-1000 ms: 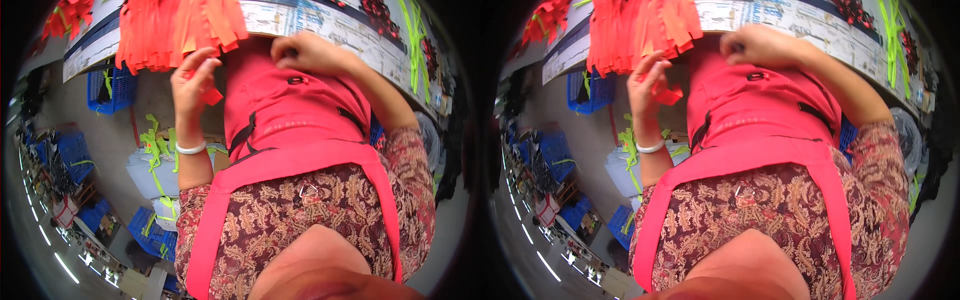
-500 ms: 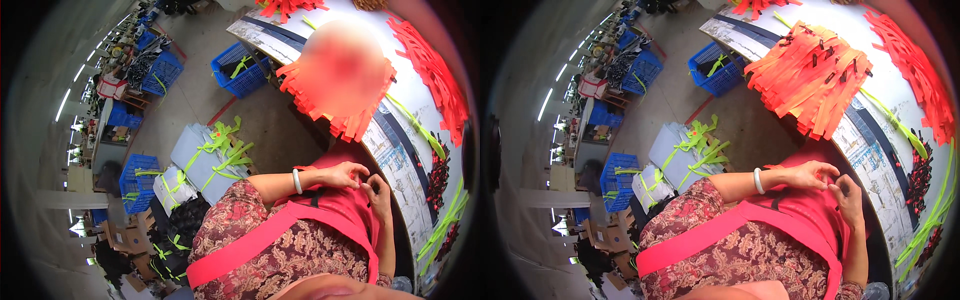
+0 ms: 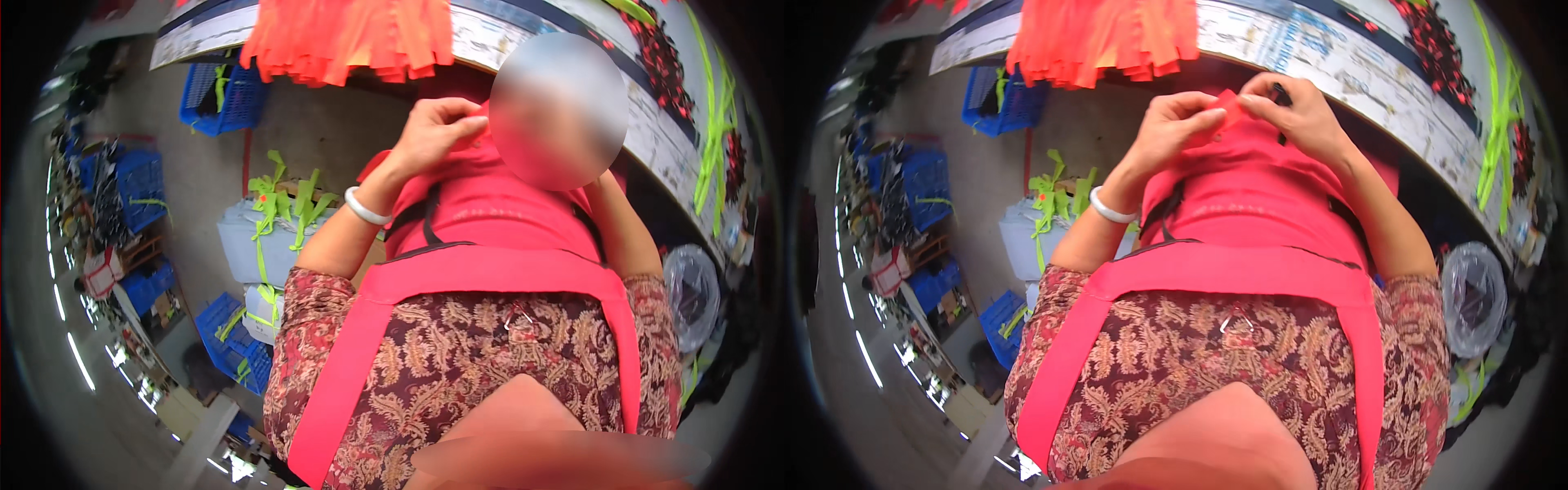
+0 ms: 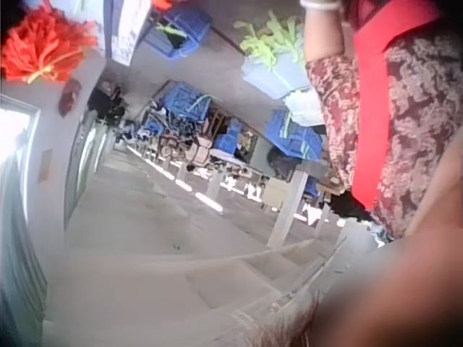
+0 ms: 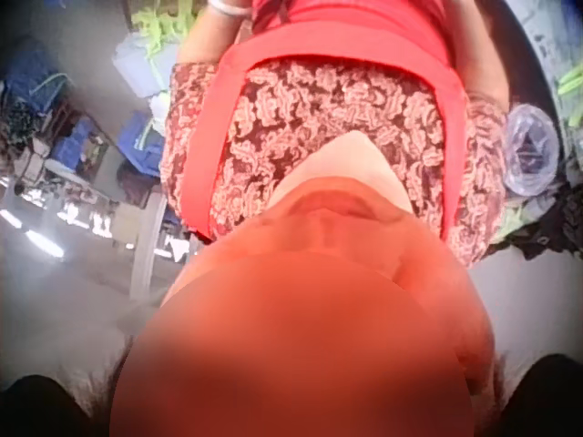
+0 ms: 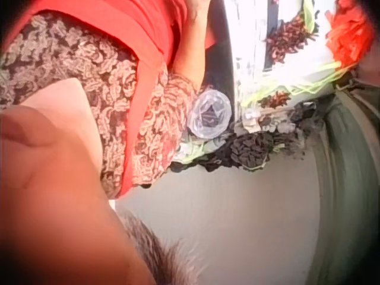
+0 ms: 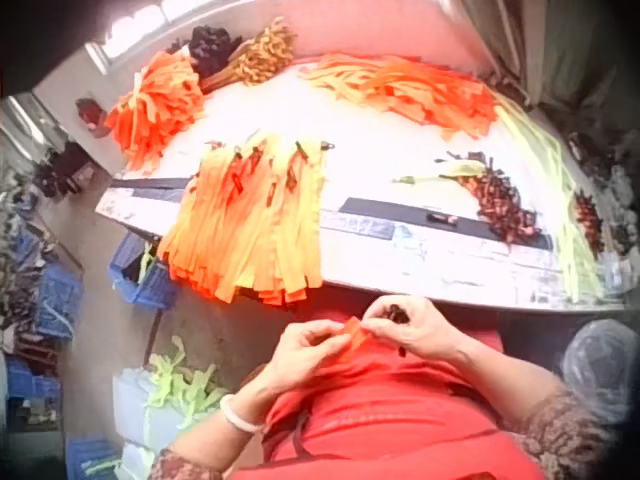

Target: Attaching black plastic clips to red fabric strips at a workbench in a factory.

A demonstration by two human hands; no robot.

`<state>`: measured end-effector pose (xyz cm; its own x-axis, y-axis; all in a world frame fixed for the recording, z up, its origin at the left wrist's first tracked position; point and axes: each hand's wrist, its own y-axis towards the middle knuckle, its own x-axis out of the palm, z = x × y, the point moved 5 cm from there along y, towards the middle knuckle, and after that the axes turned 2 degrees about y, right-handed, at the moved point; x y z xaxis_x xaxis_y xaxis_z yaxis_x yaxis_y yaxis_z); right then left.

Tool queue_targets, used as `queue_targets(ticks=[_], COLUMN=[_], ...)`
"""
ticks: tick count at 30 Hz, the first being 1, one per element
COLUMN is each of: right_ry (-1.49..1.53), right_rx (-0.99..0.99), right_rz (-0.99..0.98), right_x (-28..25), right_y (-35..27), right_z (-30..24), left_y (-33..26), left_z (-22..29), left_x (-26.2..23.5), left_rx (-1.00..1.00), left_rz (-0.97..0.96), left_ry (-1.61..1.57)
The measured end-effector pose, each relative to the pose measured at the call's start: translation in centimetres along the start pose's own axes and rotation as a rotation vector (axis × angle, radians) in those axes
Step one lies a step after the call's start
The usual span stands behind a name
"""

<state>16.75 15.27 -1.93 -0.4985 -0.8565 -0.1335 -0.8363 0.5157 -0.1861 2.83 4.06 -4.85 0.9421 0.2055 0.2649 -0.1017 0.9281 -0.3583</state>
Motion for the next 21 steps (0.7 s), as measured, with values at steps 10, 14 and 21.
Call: queue_targets(ticks=[10, 14, 21], right_ry=[0.002, -0.059, -0.159], right_rx=[-0.019, -0.064, -0.116], right_rz=[-0.003, -0.029, -0.072], right_x=[0.1, 0.1, -0.4], right_y=[0.1, 0.4, 0.3], right_z=[1.5, 1.6, 0.9], left_y=[0.1, 0.3, 1.5], left_z=[-0.7, -0.6, 0.1], left_x=[1.2, 1.6, 1.1], left_rx=[-0.134, -0.067, 0.075], left_rz=[0.002, 0.063, 0.091], left_ry=[-0.137, -0.143, 0.129])
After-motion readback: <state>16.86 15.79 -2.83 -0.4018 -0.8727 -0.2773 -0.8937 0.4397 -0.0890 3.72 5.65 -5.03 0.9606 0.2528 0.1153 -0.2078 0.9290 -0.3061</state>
